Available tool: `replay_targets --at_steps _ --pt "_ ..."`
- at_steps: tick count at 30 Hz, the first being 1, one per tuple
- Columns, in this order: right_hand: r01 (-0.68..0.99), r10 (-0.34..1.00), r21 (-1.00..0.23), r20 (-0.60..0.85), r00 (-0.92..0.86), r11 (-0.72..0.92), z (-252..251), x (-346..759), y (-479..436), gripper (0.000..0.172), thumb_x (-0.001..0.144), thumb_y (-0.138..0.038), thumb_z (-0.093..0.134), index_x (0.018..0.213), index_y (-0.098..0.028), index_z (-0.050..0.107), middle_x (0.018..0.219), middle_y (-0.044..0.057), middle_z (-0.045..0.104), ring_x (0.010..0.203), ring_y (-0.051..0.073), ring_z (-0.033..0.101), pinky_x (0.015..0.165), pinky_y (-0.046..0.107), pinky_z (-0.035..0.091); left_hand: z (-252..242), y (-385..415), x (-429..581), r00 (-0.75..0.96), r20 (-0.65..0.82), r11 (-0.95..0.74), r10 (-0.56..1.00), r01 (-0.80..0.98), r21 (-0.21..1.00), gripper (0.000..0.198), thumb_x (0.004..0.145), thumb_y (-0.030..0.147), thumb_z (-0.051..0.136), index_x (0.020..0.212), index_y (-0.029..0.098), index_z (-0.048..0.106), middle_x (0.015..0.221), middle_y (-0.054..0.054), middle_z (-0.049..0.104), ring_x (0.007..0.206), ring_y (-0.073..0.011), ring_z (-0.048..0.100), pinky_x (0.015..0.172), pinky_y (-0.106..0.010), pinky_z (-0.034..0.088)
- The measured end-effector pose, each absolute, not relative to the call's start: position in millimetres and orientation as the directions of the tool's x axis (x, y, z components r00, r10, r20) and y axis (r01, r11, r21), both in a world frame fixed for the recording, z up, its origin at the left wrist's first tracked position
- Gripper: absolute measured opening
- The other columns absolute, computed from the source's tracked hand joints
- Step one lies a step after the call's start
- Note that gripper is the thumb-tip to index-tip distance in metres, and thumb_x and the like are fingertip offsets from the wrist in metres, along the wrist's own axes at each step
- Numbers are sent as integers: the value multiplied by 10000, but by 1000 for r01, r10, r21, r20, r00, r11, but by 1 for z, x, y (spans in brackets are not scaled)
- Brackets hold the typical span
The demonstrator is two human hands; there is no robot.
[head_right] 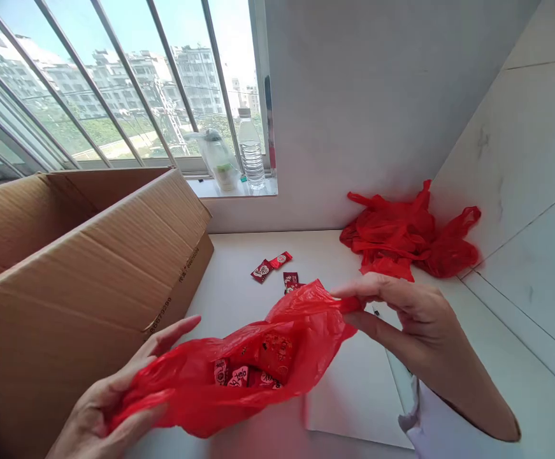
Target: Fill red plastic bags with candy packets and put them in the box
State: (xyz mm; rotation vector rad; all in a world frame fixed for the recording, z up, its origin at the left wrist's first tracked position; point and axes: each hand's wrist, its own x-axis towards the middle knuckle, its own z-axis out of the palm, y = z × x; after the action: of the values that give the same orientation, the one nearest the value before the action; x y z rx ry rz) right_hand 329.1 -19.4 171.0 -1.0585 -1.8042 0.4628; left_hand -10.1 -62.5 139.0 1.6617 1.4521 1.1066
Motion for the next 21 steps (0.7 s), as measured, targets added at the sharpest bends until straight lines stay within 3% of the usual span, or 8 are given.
replay_targets --at_steps 2,4,8,9,11,15,19,21 --pt "396 840 -757 539 -71 519 167 316 -10 157 822 -258 660 959 -325 697 867 3 702 773 173 647 646 279 547 142 -47 -4 -23 -52 52 998 18 998 211 771 408 590 849 241 693 1087 -96 665 941 -314 651 738 -442 586" --pt "309 842 -794 538 -41 523 165 300 0 132 816 -240 666 933 -291 700 860 -2 690 769 145 637 651 245 540 148 -32 5 -23 -227 205 974 -353 913 153 786 350 560 754 238 659 864 -55 686 852 -277 662 745 -454 584" --pt "183 813 -798 582 -19 575 177 265 25 124 808 -194 658 911 -253 691 842 -25 668 750 104 621 660 205 526 162 -8 30 -66 -232 141 970 -625 768 119 806 275 572 708 208 571 726 22 568 616 -98 562 653 -260 561" --pt "160 804 -792 594 -27 590 182 257 30 123 810 -184 650 909 -245 688 834 -27 664 739 99 617 656 203 522 164 -5 37 -88 -188 99 978 -597 796 66 790 271 600 787 207 584 776 23 572 600 -76 535 621 -222 542" --pt "119 784 -775 618 -67 621 192 240 36 117 812 -166 637 899 -230 682 826 -28 661 727 96 614 643 201 517 166 0 48 -134 -49 -16 990 -450 893 251 748 275 656 979 214 577 894 7 593 651 -75 546 609 -193 521" --pt "57 710 -724 652 -266 687 208 212 34 126 838 -140 591 919 -205 663 858 -21 670 742 93 618 655 200 512 157 5 57 -34 309 -309 950 23 951 485 710 265 695 1151 224 496 1041 -38 613 872 -160 607 708 -243 526" --pt "95 522 -613 569 -635 784 206 197 29 140 892 -181 544 963 -211 661 875 -13 671 780 101 615 731 218 496 141 10 55 196 487 -519 851 450 726 182 763 175 507 930 207 573 867 -21 619 799 -184 606 644 -276 500" --pt "99 488 -577 572 -659 811 198 198 32 156 913 -209 528 993 -219 660 928 -2 667 846 108 613 778 223 483 135 13 53 222 499 -535 838 516 669 146 817 181 411 789 210 552 755 -8 577 750 -178 588 627 -280 481"
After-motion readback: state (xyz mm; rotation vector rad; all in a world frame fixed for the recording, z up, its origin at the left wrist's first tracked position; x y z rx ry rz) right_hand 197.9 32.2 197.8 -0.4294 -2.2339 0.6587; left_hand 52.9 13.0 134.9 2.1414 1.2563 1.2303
